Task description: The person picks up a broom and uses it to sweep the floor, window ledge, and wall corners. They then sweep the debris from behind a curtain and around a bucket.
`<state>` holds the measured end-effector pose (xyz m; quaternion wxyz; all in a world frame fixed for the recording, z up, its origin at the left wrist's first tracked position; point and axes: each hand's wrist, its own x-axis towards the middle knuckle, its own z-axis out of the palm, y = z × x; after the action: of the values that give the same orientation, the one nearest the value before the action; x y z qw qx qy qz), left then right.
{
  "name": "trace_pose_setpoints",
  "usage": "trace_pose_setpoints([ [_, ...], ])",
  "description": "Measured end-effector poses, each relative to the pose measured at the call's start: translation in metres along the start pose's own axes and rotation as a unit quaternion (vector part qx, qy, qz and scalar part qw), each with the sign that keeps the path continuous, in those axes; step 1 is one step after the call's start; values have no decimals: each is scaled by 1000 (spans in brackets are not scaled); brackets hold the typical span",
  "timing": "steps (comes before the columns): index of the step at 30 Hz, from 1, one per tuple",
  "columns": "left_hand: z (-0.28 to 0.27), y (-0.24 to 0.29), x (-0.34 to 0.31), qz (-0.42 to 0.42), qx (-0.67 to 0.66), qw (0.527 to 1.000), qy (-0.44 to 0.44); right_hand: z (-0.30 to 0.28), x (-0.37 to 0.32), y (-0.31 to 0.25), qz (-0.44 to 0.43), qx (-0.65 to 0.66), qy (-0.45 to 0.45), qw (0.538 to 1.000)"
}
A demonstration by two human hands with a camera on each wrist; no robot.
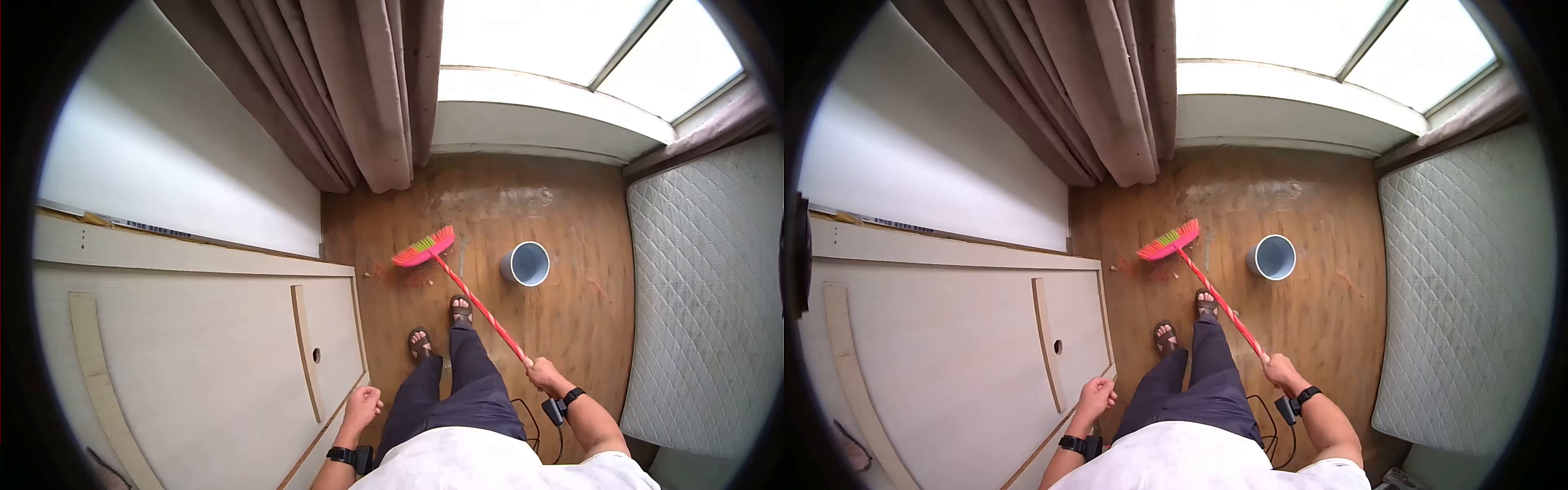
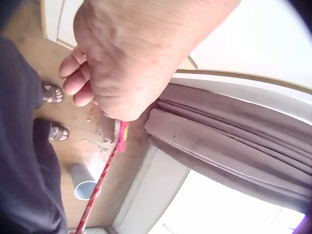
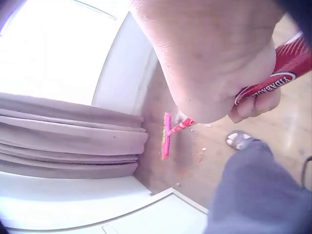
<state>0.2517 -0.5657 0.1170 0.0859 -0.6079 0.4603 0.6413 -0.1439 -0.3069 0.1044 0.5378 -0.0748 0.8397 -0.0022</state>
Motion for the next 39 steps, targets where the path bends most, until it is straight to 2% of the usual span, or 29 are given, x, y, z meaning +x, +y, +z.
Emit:
trace_pose_setpoints([
  [1, -2, -6, 1, 3, -1, 1000, -2, 8, 3, 2, -10, 58, 11, 998],
  [4, -4, -8, -2, 7, 2, 1000, -7, 6, 30, -51, -20, 216, 41, 975],
  [6, -5, -6, -6, 3, 10, 1000, -13, -10, 68, -89, -80, 304, -42, 948],
  [7, -5, 0, -8, -4, 11, 1000, -13, -16, 84, -109, -48, 323, -61, 943],
  [9, -8, 4, -11, -17, 25, 999, -13, -20, 110, -134, -49, 300, -48, 951],
  [10, -10, 3, -10, -7, 27, 1000, -11, -13, 128, -137, -56, 277, -7, 959],
  [13, -15, 1, -7, -3, 37, 999, -6, 15, 136, -119, -32, 269, -5, 963],
  [14, -15, -1, -6, -6, 35, 999, -6, 27, 131, -102, 5, 286, -18, 958],
  [15, -14, -3, -5, -8, 42, 999, -10, 41, 120, -80, -10, 310, -42, 950],
  [16, -13, -5, -2, -10, 51, 999, -14, 55, 111, -55, 0, 272, -38, 961],
  [19, -4, -2, 7, -3, 89, 995, -38, 97, 65, 23, 26, 278, -39, 959],
  [20, 1, 2, 7, 2, 106, 993, -48, 108, 51, 46, 2, 189, -25, 982],
  [21, 6, 6, 7, 4, 122, 991, -58, 122, 32, 71, 53, 191, -38, 979],
  [22, 12, 12, 7, 12, 137, 988, -66, 141, 23, 98, 27, 149, -32, 988],
  [26, 31, 24, 9, 38, 191, 977, -84, 188, -49, 152, 75, 186, -52, 978],
  [28, 41, 27, 6, 42, 221, 968, -110, 215, -77, 174, 19, 169, -2, 985],
  [31, 54, 28, 0, 57, 266, 951, -145, 216, -135, 184, 52, 199, 16, 979],
  [35, 76, 26, -9, 56, 306, 935, -168, 248, -172, 229, 75, 226, 56, 970],
  [37, 89, 32, -16, 67, 303, 935, -172, 264, -182, 255, 47, 231, 74, 969],
  [39, 97, 32, -9, 68, 310, 929, -189, 270, -197, 275, 59, 242, 79, 965],
])
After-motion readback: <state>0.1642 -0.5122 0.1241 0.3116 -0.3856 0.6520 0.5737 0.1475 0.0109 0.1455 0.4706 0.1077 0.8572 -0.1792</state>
